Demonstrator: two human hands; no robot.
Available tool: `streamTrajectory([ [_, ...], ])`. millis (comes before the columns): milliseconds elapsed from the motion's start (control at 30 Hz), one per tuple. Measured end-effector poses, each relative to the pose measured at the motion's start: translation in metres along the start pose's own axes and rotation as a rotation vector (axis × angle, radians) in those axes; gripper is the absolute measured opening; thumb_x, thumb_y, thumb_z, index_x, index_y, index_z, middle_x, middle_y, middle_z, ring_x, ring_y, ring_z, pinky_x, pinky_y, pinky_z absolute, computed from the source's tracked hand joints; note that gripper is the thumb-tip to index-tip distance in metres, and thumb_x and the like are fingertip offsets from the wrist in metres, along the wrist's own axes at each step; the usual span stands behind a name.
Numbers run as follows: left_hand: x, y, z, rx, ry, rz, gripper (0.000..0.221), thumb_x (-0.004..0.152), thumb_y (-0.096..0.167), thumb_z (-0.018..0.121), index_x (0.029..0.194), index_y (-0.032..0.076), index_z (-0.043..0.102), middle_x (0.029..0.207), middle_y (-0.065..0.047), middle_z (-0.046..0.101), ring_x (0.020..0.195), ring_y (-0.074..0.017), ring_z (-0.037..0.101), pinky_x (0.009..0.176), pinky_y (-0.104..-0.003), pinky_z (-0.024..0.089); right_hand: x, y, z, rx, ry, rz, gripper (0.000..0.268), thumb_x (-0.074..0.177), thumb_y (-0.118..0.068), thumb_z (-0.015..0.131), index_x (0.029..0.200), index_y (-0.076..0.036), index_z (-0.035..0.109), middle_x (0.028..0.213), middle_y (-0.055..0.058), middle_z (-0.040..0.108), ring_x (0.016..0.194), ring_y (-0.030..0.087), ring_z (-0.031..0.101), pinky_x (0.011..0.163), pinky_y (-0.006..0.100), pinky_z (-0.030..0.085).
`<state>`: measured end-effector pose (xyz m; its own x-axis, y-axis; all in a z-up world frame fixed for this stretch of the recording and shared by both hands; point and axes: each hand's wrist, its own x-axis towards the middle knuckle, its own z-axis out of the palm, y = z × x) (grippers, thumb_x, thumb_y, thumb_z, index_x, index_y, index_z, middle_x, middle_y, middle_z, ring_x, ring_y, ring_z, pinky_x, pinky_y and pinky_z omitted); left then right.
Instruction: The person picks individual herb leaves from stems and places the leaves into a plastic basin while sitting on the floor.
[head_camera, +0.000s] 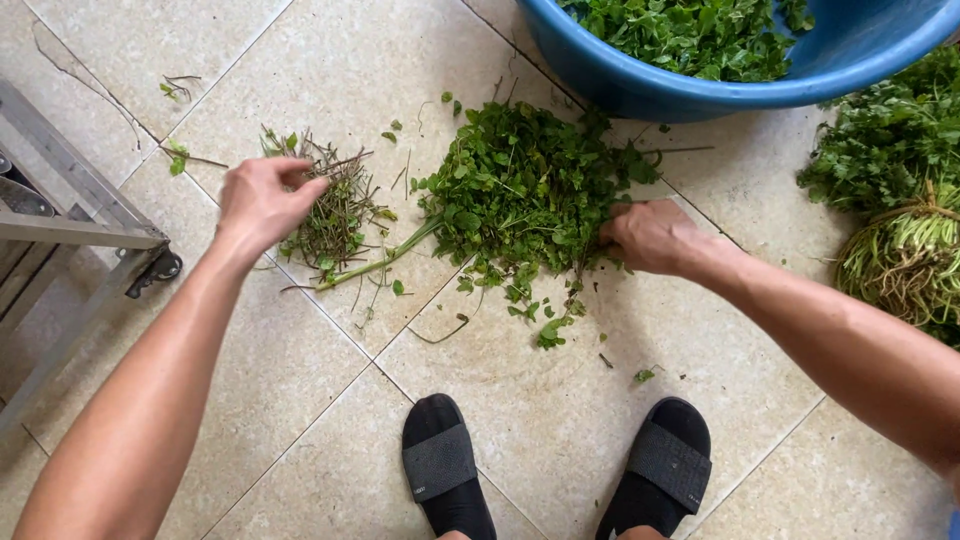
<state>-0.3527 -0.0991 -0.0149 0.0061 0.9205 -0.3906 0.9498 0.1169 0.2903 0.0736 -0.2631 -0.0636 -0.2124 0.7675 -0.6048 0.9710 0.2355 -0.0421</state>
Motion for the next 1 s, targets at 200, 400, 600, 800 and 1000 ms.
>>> streamTrajectory([
  [200, -0.029, 0.081, 0.017, -0.241, -0.214, 0.485, 0.039, 0.095, 0.036, 0.067, 0.127, 0.013, 0.069, 0.118, -0.011, 0.075, 0.1, -0.0221, 0.075, 0.083, -0.04, 0.064, 0.01, 0.033, -0.009, 0.282, 0.182, -0.13, 0.031, 0.098, -0.043, 0.061, 0.113, -0.02, 0.077, 0.097, 0.006, 0.074, 0.073, 0.02, 0.072, 0.067, 0.038, 0.058],
  [400, -0.04, 0.146, 0.054, -0.389, -0.318, 0.721, 0.04, 0.092, 0.034, 0.071, 0.125, 0.011, 0.07, 0.118, -0.012, 0.076, 0.1, -0.0217, 0.076, 0.087, -0.037, 0.064, -0.005, 0.032, -0.051, 0.762, 0.278, -0.21, 0.028, 0.092, -0.034, 0.068, 0.105, -0.011, 0.076, 0.093, 0.006, 0.079, 0.078, 0.014, 0.071, 0.072, 0.034, 0.057],
  [600, -0.046, 0.182, 0.059, -0.645, -0.319, 0.745, 0.042, 0.091, 0.034, 0.075, 0.123, 0.008, 0.073, 0.109, -0.01, 0.08, 0.096, -0.0194, 0.078, 0.084, -0.035, 0.064, -0.017, 0.006, -0.093, 0.815, 0.337, -0.079, 0.033, 0.095, -0.038, 0.07, 0.102, -0.007, 0.079, 0.079, 0.009, 0.074, 0.069, 0.014, 0.059, 0.061, 0.035, 0.048],
  [800, -0.031, 0.163, 0.082, -0.625, -0.312, 0.73, 0.039, 0.092, 0.032, 0.074, 0.122, 0.006, 0.073, 0.109, -0.008, 0.079, 0.097, -0.0162, 0.077, 0.089, -0.033, 0.063, 0.015, 0.017, -0.061, 0.676, 0.46, -0.07, 0.035, 0.096, -0.038, 0.068, 0.114, -0.01, 0.078, 0.097, 0.012, 0.078, 0.079, 0.019, 0.072, 0.074, 0.038, 0.056],
  [1000, -0.037, 0.146, 0.08, -0.48, -0.363, 0.532, 0.036, 0.092, 0.031, 0.071, 0.121, 0.01, 0.074, 0.108, -0.008, 0.079, 0.092, -0.0167, 0.076, 0.084, -0.033, 0.062, 0.007, 0.0, -0.059, 0.333, 0.173, 0.172, 0.037, 0.094, -0.05, 0.068, 0.109, -0.02, 0.081, 0.093, 0.012, 0.079, 0.078, 0.025, 0.074, 0.076, 0.041, 0.06],
])
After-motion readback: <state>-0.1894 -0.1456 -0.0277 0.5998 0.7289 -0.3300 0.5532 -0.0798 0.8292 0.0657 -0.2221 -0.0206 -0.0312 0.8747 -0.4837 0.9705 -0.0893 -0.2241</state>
